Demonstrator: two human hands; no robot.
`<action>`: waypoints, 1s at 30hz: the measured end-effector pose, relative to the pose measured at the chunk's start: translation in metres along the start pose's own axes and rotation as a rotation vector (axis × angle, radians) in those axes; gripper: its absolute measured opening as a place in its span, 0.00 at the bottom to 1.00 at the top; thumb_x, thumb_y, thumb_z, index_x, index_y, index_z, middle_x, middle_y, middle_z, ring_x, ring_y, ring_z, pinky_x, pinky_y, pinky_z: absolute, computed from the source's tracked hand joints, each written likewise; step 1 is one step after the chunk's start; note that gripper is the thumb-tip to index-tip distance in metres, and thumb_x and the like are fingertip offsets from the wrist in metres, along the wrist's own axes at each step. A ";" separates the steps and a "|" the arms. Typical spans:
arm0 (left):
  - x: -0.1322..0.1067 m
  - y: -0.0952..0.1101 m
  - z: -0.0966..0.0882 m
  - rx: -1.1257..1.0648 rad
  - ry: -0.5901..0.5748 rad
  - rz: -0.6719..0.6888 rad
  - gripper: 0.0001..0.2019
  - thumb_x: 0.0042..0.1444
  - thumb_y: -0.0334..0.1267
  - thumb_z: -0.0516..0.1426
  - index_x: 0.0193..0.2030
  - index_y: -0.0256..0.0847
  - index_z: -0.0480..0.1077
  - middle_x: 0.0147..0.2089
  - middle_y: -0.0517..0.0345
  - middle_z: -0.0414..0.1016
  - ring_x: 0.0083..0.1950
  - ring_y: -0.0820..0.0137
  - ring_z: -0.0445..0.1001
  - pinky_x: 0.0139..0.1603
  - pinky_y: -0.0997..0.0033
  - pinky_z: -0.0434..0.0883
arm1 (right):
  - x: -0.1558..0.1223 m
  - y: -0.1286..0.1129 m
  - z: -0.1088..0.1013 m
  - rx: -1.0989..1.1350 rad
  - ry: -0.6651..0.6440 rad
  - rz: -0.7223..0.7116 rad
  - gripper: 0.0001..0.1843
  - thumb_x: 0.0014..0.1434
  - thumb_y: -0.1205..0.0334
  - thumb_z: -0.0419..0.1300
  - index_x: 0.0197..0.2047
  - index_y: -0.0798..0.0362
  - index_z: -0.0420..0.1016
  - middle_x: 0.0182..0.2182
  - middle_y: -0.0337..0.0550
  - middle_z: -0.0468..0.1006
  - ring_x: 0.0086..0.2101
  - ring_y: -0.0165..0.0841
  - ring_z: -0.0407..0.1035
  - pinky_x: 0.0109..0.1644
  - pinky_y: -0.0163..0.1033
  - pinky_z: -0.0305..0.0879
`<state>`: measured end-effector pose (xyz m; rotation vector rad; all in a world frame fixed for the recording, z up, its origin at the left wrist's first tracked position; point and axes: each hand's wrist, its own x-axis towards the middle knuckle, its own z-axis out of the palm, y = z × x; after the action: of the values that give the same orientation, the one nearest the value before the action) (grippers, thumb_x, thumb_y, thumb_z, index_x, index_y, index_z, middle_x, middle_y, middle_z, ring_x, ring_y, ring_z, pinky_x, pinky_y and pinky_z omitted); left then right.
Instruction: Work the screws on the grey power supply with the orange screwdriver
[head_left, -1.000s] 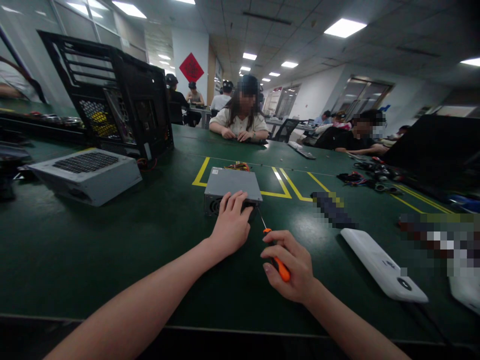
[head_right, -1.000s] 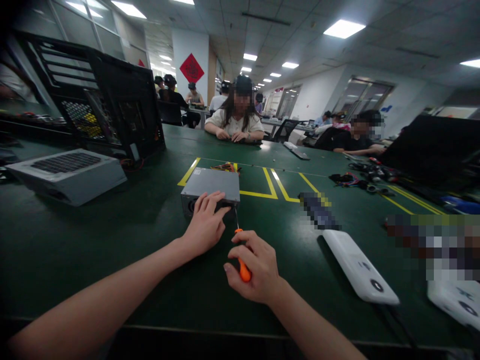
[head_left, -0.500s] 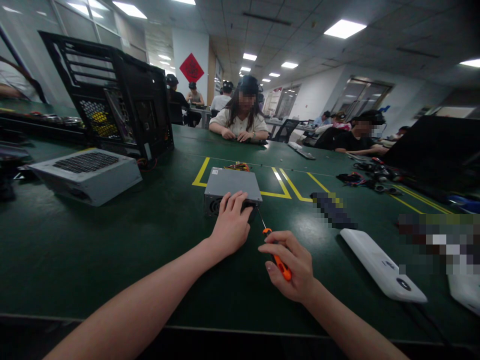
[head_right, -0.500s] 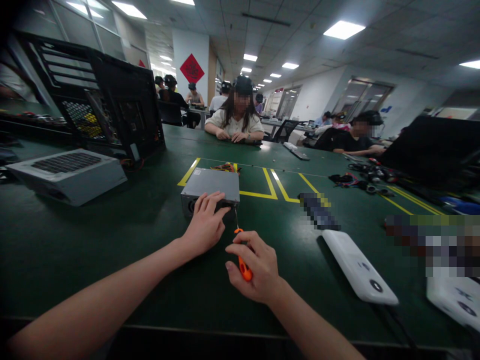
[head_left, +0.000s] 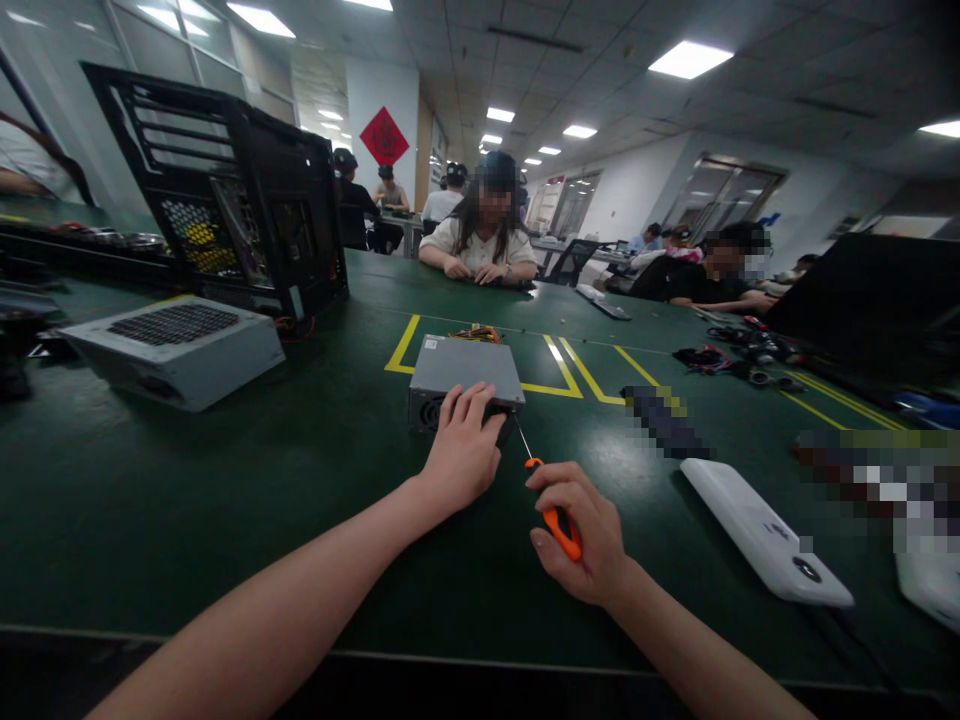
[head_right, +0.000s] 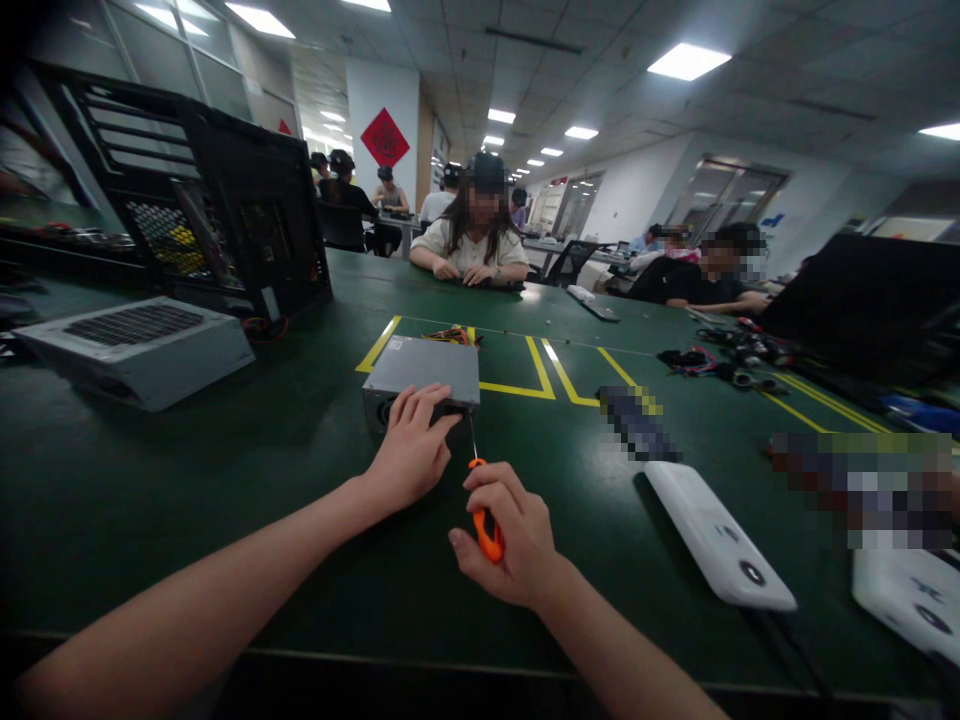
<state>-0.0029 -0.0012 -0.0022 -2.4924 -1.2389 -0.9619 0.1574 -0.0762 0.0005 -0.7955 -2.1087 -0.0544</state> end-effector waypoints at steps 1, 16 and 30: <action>0.000 0.000 0.000 0.000 0.000 0.000 0.18 0.48 0.29 0.51 0.47 0.36 0.67 0.58 0.45 0.57 0.62 0.58 0.51 0.63 0.53 0.47 | -0.001 0.000 0.000 -0.021 0.008 -0.007 0.08 0.49 0.65 0.55 0.35 0.54 0.63 0.34 0.46 0.66 0.29 0.30 0.64 0.27 0.36 0.63; 0.001 0.001 0.000 0.000 0.002 -0.009 0.18 0.48 0.28 0.51 0.47 0.37 0.68 0.58 0.45 0.57 0.62 0.58 0.51 0.63 0.52 0.47 | -0.003 -0.002 0.000 -0.140 0.088 -0.004 0.08 0.47 0.68 0.58 0.34 0.52 0.67 0.35 0.44 0.63 0.27 0.27 0.62 0.26 0.34 0.62; 0.000 0.001 0.001 -0.009 0.005 -0.008 0.18 0.48 0.28 0.51 0.47 0.37 0.67 0.57 0.45 0.58 0.61 0.58 0.52 0.63 0.52 0.48 | -0.003 0.000 0.002 -0.199 0.162 0.041 0.13 0.47 0.72 0.56 0.36 0.51 0.59 0.34 0.44 0.67 0.33 0.33 0.66 0.31 0.38 0.65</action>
<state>-0.0020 -0.0014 -0.0028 -2.4923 -1.2463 -0.9776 0.1574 -0.0776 -0.0029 -0.9197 -1.9537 -0.3013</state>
